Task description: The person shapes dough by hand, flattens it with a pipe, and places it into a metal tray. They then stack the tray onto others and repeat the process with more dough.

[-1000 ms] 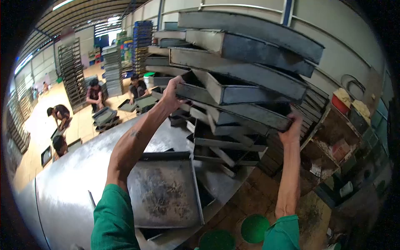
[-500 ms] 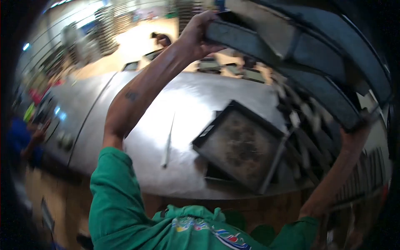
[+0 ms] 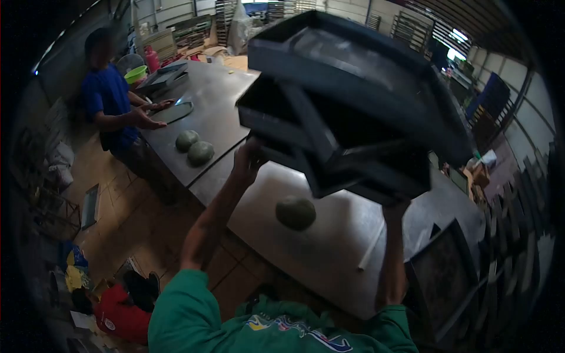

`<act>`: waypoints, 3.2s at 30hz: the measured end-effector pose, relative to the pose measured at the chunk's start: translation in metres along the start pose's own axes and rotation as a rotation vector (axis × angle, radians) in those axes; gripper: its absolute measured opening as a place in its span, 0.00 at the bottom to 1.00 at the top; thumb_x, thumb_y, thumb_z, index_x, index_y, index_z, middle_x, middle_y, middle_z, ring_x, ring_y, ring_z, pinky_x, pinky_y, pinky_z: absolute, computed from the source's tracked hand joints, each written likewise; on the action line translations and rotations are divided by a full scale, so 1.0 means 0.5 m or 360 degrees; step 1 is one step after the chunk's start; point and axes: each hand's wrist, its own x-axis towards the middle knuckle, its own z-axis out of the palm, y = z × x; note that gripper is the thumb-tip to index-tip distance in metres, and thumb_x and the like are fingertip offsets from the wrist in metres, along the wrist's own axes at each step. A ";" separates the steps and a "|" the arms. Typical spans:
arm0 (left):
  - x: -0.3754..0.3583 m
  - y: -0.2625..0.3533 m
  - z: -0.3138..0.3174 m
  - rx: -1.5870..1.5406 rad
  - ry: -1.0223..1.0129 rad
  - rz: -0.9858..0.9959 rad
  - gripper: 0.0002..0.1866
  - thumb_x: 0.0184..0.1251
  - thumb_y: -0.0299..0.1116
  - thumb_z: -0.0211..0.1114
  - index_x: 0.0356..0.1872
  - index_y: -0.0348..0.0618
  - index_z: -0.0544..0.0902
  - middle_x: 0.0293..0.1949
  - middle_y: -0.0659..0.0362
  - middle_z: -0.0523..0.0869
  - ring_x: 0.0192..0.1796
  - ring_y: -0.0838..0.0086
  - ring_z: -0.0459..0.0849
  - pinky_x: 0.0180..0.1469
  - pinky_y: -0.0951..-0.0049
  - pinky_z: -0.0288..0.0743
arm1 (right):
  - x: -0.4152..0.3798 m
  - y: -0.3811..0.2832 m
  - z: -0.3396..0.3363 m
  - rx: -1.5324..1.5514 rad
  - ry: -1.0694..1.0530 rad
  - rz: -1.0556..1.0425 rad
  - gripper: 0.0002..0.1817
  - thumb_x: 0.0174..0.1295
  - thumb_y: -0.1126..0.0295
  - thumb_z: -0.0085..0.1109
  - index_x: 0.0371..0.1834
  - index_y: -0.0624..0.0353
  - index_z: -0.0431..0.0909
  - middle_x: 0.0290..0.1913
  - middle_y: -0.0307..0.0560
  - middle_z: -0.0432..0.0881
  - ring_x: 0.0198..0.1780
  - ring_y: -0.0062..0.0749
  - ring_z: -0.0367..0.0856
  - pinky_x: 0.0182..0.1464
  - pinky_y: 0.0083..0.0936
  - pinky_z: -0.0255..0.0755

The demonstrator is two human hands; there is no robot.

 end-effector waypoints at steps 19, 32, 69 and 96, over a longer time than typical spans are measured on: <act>0.269 -0.063 -0.624 0.1156 0.0469 0.0799 0.17 0.71 0.40 0.57 0.52 0.40 0.77 0.47 0.58 0.81 0.52 0.65 0.77 0.58 0.58 0.69 | 0.043 0.254 0.726 0.1253 -0.0355 0.1529 0.21 0.44 0.65 0.49 0.43 0.60 0.75 0.40 0.46 0.79 0.40 0.39 0.78 0.44 0.34 0.77; -0.312 -0.059 -0.333 0.0238 0.0607 -0.1038 0.14 0.70 0.33 0.60 0.48 0.32 0.78 0.41 0.48 0.86 0.38 0.71 0.85 0.41 0.72 0.80 | 0.128 0.224 0.841 0.0023 -0.0670 0.0918 0.23 0.54 0.57 0.58 0.41 0.69 0.81 0.30 0.48 0.83 0.34 0.30 0.79 0.41 0.31 0.74; -0.310 -0.173 0.212 0.0144 -0.0411 -0.0848 0.21 0.66 0.33 0.66 0.54 0.27 0.77 0.48 0.48 0.83 0.48 0.65 0.84 0.51 0.68 0.81 | -0.307 -0.434 0.099 0.1388 -0.0062 0.1554 0.38 0.55 0.55 0.70 0.65 0.63 0.66 0.47 0.50 0.83 0.44 0.42 0.84 0.47 0.34 0.81; 0.097 -0.291 0.065 0.1637 0.0113 -0.0974 0.42 0.55 0.53 0.73 0.54 0.17 0.73 0.49 0.37 0.80 0.55 0.56 0.79 0.60 0.57 0.70 | -0.122 -0.136 0.171 0.0171 0.0397 0.2143 0.27 0.53 0.49 0.72 0.40 0.64 0.76 0.36 0.41 0.75 0.31 0.34 0.75 0.36 0.48 0.79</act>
